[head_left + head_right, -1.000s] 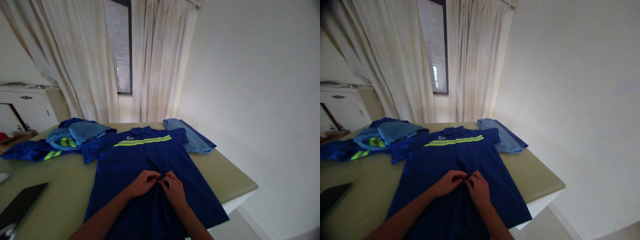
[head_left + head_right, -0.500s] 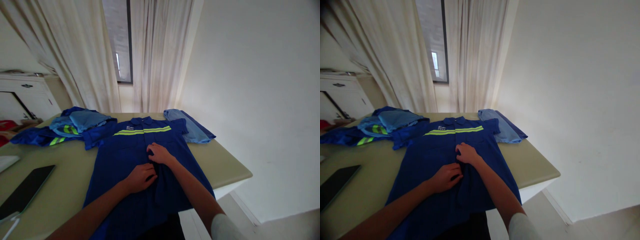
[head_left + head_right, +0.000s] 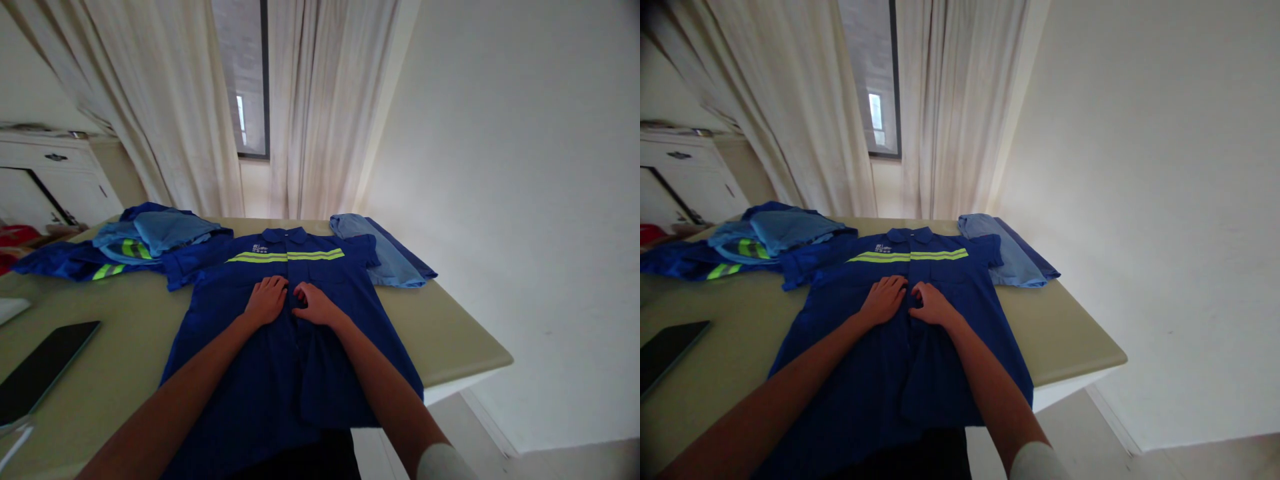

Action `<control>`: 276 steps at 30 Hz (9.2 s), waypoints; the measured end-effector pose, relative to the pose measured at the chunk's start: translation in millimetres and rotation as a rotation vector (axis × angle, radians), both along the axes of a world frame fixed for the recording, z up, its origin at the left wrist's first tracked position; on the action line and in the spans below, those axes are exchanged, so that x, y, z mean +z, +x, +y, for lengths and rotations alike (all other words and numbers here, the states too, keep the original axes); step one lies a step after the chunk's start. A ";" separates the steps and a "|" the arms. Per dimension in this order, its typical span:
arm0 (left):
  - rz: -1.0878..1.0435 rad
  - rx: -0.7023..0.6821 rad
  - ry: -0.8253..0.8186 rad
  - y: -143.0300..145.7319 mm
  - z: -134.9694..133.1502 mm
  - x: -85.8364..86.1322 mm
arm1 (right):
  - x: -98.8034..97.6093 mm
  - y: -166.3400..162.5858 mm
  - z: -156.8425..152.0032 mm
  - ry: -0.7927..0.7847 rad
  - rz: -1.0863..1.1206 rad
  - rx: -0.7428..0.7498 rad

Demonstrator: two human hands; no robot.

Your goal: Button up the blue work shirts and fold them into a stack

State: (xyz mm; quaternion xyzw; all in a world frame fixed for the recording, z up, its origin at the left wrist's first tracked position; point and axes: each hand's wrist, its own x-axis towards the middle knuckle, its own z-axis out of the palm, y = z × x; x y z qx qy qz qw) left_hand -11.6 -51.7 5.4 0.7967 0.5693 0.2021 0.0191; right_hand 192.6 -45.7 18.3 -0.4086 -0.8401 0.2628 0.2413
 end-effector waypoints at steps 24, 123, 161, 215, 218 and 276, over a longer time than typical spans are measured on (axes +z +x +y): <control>-0.294 -0.231 -0.149 -9.4 -2.6 2.3 | 0.4 -7.1 -8.6 0.052 0.027 -0.116; -0.504 0.004 -0.280 3.2 2.7 -7.5 | 0.3 -10.6 -6.9 0.194 -0.116 -0.042; -0.051 -0.136 -0.014 17.0 -28.6 -12.3 | 2.9 -2.3 7.2 0.012 -0.048 -0.356; -0.685 0.148 -0.190 18.9 10.3 -5.1 | -7.3 -25.6 7.1 0.138 -0.158 -0.401; -0.465 0.187 -0.165 19.3 4.4 -3.0 | -9.0 -22.6 12.3 0.110 -0.025 -0.387; 0.073 -0.166 -0.049 21.6 2.0 18.2 | -9.6 4.2 -83.8 0.081 0.185 -0.395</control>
